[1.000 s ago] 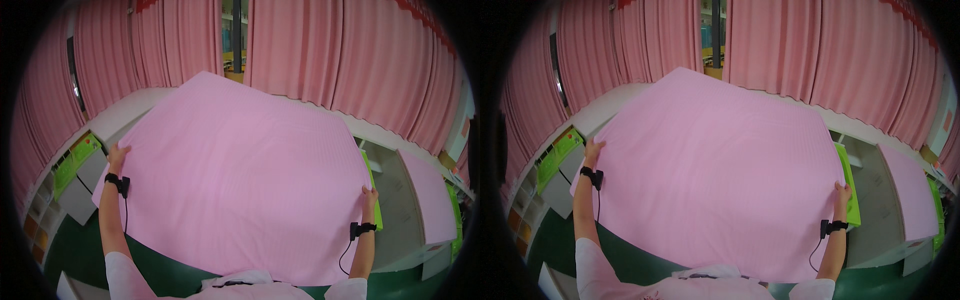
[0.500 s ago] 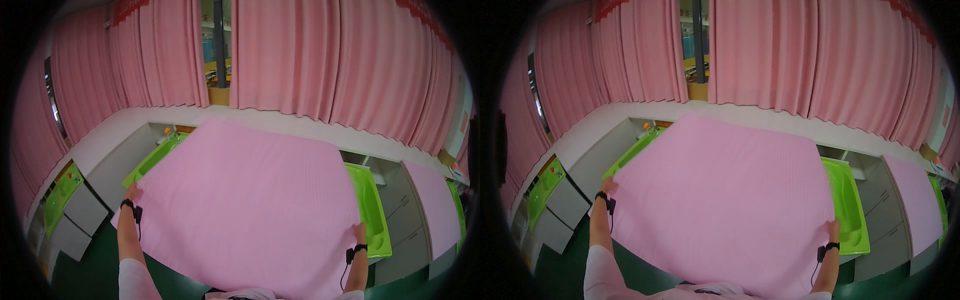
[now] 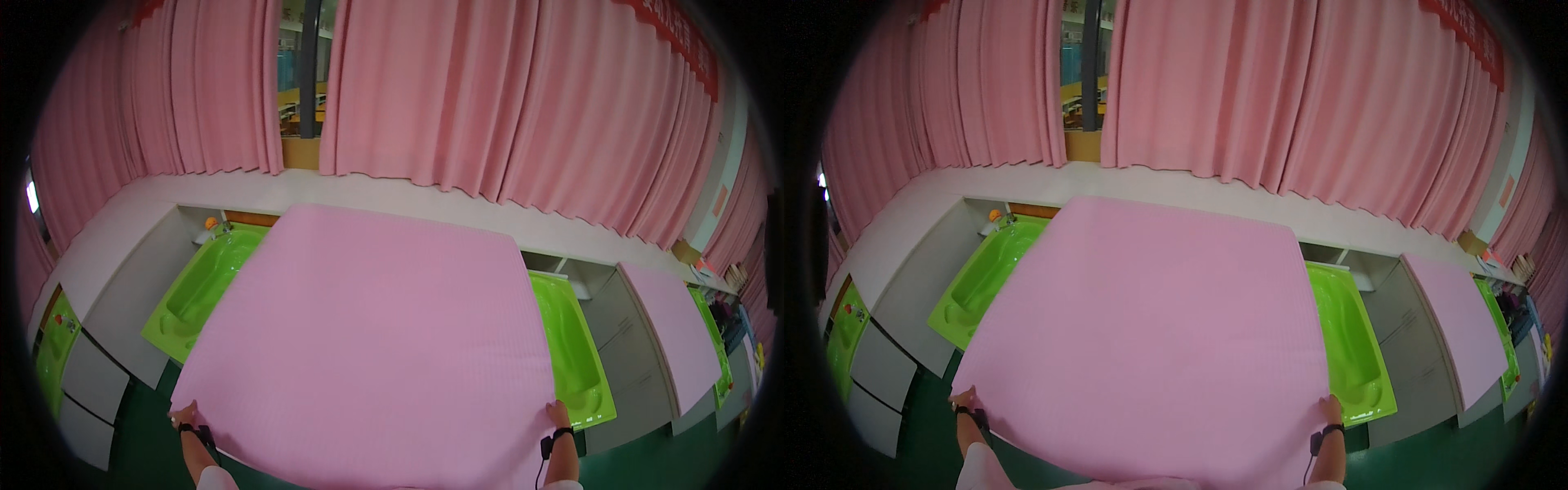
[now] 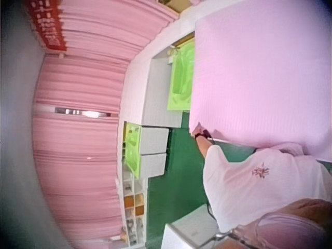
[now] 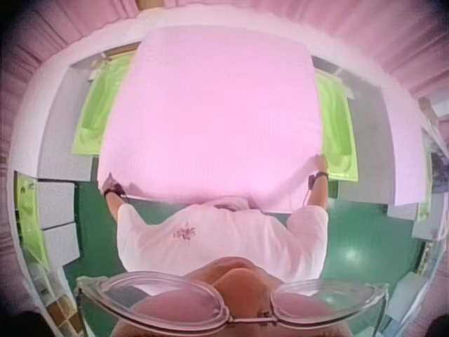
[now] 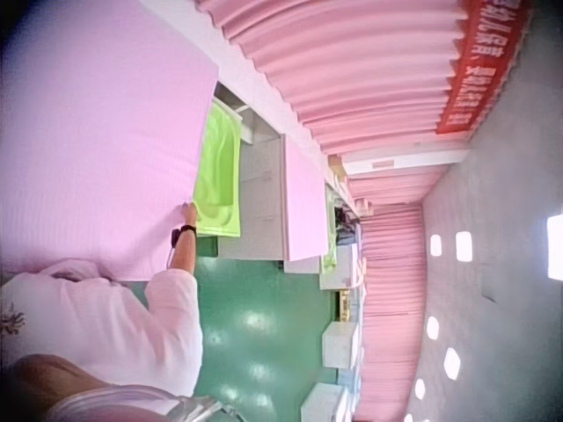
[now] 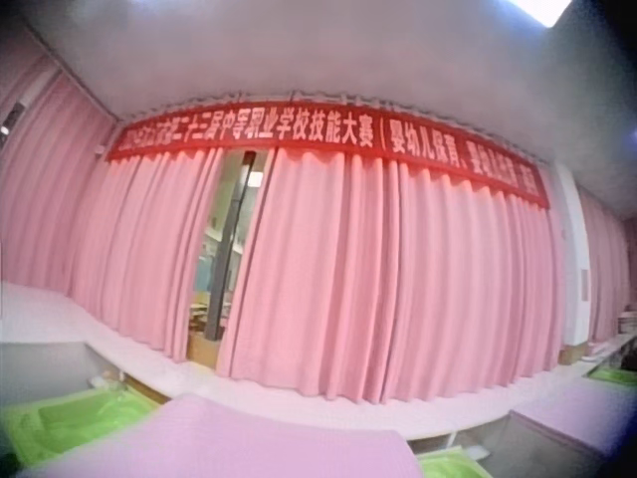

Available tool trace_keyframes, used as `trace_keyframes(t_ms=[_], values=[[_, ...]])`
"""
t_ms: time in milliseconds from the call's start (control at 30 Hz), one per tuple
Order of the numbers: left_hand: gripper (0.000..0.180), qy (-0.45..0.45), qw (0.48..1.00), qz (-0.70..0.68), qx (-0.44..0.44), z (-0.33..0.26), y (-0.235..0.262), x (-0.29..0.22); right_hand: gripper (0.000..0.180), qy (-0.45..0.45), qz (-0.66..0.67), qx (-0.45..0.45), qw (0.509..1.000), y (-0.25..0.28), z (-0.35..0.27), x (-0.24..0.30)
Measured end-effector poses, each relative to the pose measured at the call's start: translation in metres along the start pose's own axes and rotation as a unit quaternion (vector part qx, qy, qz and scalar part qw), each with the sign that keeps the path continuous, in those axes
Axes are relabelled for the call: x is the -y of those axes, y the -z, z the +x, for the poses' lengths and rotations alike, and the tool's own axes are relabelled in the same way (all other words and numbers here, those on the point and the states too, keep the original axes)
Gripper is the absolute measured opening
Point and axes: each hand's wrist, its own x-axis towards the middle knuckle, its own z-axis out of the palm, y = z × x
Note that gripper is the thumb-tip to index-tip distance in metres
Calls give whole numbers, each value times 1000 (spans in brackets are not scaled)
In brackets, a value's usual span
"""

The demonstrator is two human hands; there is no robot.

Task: The person straightens a large pink cloth over several different white cubic tabletops, smoothing out wrinkles with their hands after positioning it.

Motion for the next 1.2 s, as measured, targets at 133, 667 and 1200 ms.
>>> trace_keyframes(t_ms=[133, 667, 1200], values=[[40, 10, 971, -234, 53, -1, -22, 0, 42, 34, 1, -90, 995, -13, 6, -19], [45, -70, 892, -408, 183, -28, 11, 26, 50, 27, -27, -18, 999, 9, -20, -2], [68, -45, 743, -575, 338, 8, 20, -3, 56, -6, 53, 107, 993, -5, -90, 43]])
